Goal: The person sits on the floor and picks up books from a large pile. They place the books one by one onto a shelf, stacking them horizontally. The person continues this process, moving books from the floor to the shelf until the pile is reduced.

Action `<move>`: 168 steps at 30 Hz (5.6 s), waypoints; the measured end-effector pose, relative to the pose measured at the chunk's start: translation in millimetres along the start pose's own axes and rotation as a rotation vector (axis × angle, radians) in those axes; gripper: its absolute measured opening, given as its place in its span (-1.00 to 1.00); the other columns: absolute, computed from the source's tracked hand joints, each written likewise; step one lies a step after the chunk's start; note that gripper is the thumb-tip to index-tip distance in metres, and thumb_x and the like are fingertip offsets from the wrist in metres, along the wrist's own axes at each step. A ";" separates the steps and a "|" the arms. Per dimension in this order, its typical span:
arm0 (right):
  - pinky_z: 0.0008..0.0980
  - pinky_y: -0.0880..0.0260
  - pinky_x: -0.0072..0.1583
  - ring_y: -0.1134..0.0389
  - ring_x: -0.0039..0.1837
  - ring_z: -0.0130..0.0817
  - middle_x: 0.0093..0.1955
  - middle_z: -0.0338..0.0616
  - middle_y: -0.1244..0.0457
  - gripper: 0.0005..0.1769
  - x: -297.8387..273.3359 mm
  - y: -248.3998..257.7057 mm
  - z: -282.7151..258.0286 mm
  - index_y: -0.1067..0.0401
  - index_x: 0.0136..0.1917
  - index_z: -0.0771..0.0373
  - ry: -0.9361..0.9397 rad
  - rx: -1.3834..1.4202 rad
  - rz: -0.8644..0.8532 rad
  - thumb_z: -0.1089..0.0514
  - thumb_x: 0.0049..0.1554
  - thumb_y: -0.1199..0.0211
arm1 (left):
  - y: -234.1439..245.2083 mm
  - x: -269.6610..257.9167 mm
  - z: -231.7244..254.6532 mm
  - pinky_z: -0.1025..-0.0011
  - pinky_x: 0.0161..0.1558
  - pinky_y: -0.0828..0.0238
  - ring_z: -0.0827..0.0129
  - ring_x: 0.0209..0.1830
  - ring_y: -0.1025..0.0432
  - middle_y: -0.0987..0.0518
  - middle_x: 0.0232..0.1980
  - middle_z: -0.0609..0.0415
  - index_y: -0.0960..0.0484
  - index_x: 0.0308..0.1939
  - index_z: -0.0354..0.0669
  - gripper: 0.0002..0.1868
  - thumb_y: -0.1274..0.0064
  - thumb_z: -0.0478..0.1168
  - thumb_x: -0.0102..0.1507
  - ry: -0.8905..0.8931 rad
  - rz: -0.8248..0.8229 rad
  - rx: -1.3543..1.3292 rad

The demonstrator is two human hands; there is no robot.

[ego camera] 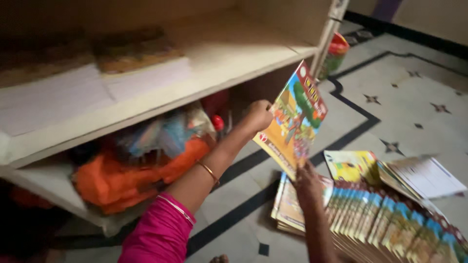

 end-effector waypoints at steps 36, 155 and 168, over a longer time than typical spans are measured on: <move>-0.29 -0.44 0.13 -0.48 0.09 -0.30 0.14 -0.10 -0.45 -0.49 304.1 -458.0 -166.3 -0.58 0.30 0.18 0.405 -0.678 -0.214 -0.17 0.23 -0.36 | 353.9 -72.2 -66.9 -0.05 0.62 0.39 0.18 0.31 -0.48 -0.62 0.23 -0.05 -0.70 0.12 -0.18 -0.73 0.02 -0.26 0.42 -0.221 0.692 1.077; -0.02 -0.45 0.00 -0.45 -0.13 0.01 -0.15 0.03 -0.41 -0.63 -102.5 97.7 221.7 -0.56 0.03 0.22 -0.322 -0.720 0.301 -0.04 0.04 -0.31 | -342.8 -117.9 -231.5 0.06 0.02 -0.55 -0.08 0.01 -0.57 -0.66 0.03 -0.22 -0.68 -0.03 -0.16 -0.65 -0.24 -0.14 0.13 0.081 -0.390 0.418; -0.26 -0.43 0.11 -0.41 0.18 -0.22 0.17 -0.10 -0.34 -0.56 17.0 -9.3 -18.6 -0.31 0.36 0.23 -0.149 0.493 0.048 0.08 0.25 -0.09 | 29.4 -21.2 25.1 0.03 -0.38 -0.56 0.03 -0.43 -0.58 -0.65 -0.27 -0.28 -0.63 -0.16 -0.38 -0.71 -0.04 -0.15 0.27 0.006 0.061 -0.058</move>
Point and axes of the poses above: each hand's wrist, its own x-axis towards the middle knuckle, its own y-axis out of the back of the hand, z = x × y, the point moved 9 cm from there along x, towards the middle knuckle
